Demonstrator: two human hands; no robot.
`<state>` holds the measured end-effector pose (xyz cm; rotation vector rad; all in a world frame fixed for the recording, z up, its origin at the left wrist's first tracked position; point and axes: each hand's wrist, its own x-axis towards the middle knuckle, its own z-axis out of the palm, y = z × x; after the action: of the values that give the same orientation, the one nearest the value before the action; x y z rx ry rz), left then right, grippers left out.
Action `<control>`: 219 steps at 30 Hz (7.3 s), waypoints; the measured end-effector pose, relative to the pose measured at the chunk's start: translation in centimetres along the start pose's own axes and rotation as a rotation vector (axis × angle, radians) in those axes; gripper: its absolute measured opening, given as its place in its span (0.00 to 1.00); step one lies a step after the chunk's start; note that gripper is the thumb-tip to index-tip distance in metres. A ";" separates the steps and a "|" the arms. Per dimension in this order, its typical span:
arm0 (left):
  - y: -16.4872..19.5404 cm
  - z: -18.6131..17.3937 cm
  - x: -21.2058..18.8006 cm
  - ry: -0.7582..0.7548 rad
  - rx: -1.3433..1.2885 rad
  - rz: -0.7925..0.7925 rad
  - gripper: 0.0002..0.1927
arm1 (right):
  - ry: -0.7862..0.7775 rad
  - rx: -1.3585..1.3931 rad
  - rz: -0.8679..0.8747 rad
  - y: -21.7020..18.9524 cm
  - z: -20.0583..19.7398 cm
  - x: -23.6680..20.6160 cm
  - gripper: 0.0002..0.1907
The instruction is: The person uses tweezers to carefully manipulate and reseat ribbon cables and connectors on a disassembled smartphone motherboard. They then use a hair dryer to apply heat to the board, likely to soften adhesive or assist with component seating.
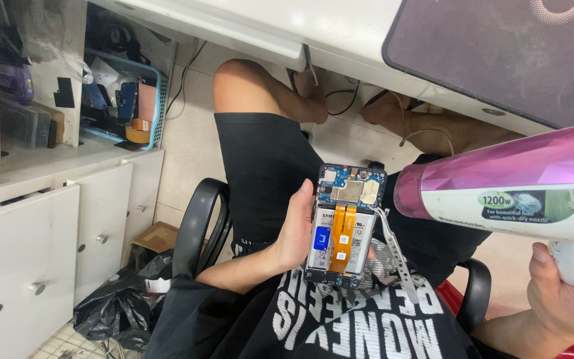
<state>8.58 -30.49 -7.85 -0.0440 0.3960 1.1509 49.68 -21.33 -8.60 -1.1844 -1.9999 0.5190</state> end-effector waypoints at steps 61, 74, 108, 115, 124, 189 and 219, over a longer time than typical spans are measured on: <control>0.1 0.0 0.0 -0.009 0.001 0.027 0.46 | 0.081 0.066 0.035 -3.9 1.5 2.0 0.18; 0.0 0.3 -0.1 -0.017 0.083 0.105 0.42 | 0.081 0.042 0.041 -3.0 0.9 1.3 0.17; 1.1 0.2 1.7 0.283 0.427 0.266 0.15 | 0.088 0.060 0.036 0.0 0.2 0.3 0.20; 0.8 0.2 1.6 0.312 0.457 0.278 0.13 | 0.090 0.049 0.025 -1.7 0.6 0.9 0.23; 1.0 1.2 2.2 0.338 0.680 0.366 0.12 | 0.063 0.022 0.057 -0.6 0.8 0.1 0.25; 1.7 -0.8 9.4 0.214 0.574 0.289 0.14 | 0.106 -0.494 -0.661 -5.4 2.4 12.0 0.45; 2.3 -0.3 8.0 0.313 0.779 0.369 0.14 | 0.057 -0.546 -0.572 -4.1 2.3 11.2 0.42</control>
<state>9.21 -22.53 -10.35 0.5556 1.1453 1.2833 42.23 -13.49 -3.02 -0.8321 -2.3699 -0.3635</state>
